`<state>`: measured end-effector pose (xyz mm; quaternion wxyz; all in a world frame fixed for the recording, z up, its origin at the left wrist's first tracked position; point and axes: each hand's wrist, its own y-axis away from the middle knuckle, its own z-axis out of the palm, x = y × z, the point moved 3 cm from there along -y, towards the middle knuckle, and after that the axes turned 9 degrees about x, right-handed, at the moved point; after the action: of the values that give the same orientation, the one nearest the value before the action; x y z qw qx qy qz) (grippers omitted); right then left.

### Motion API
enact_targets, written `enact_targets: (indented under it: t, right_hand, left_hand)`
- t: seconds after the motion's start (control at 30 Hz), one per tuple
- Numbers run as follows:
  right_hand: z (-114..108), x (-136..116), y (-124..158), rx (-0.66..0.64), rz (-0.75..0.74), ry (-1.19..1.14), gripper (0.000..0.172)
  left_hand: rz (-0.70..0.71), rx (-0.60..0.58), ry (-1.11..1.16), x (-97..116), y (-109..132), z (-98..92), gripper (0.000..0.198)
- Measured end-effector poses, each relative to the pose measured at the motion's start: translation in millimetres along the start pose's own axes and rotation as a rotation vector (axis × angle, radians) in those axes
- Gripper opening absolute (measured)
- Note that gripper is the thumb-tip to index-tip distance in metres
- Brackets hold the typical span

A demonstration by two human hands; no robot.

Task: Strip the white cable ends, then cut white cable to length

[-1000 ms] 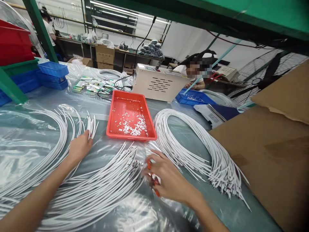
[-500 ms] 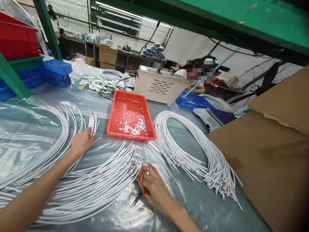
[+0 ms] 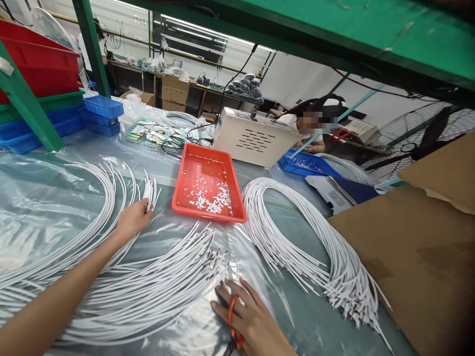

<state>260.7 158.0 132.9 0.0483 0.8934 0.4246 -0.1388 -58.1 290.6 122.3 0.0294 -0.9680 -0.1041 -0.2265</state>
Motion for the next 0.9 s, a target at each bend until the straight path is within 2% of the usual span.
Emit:
enact_targets:
  t: [0.1, 0.23, 0.3, 0.37, 0.47, 0.5, 0.57, 0.63, 0.67, 0.77, 0.9]
  right_hand:
    - [-8.5, -1.2, 9.6, 0.028, -0.006, -0.172, 0.026]
    - [-38.8, 6.8, 10.2, 0.076, 0.080, -0.216, 0.027]
    - [-52.0, 21.1, -1.9, 0.144, 0.126, -0.206, 0.031]
    - [-58.7, 43.6, -23.5, 0.253, 0.188, -0.181, 0.034]
    - [-55.8, 81.0, -66.1, 0.365, 0.258, -0.138, 0.039]
    - [-53.0, 91.0, -80.4, 0.372, 0.266, -0.130, 0.041]
    - [-47.7, 104.2, -105.5, 0.362, 0.270, -0.113, 0.042]
    - [-44.2, 108.3, -123.9, 0.321, 0.260, -0.100, 0.033]
    - [-43.2, 107.9, -130.3, 0.295, 0.250, -0.103, 0.027]
    - [-42.4, 103.6, -140.8, 0.244, 0.218, -0.173, 0.022]
    - [-44.6, 103.6, -141.1, 0.273, 0.229, -0.304, 0.022]
  left_hand:
    - [-0.021, -0.013, 0.093, -1.3, 0.6, -1.3, 0.018]
    - [0.012, -0.053, 0.320, 6.9, 6.9, -0.3, 0.015]
    - [0.104, -0.150, 0.512, 18.2, 15.4, 2.8, 0.013]
    - [0.221, -0.320, 0.682, 31.2, 27.9, 7.3, 0.011]
    - [0.360, -0.536, 0.743, 44.1, 46.6, 14.5, 0.012]
    - [0.376, -0.552, 0.725, 45.5, 50.4, 16.8, 0.015]
    - [0.366, -0.491, 0.682, 45.0, 53.3, 20.1, 0.018]
    - [0.325, -0.420, 0.677, 43.2, 53.3, 22.2, 0.017]
    - [0.308, -0.428, 0.698, 42.9, 53.8, 23.1, 0.016]
    - [0.324, -0.613, 0.774, 46.1, 60.2, 24.2, 0.012]
    - [0.428, -0.820, 0.773, 51.4, 72.3, 17.3, 0.013]
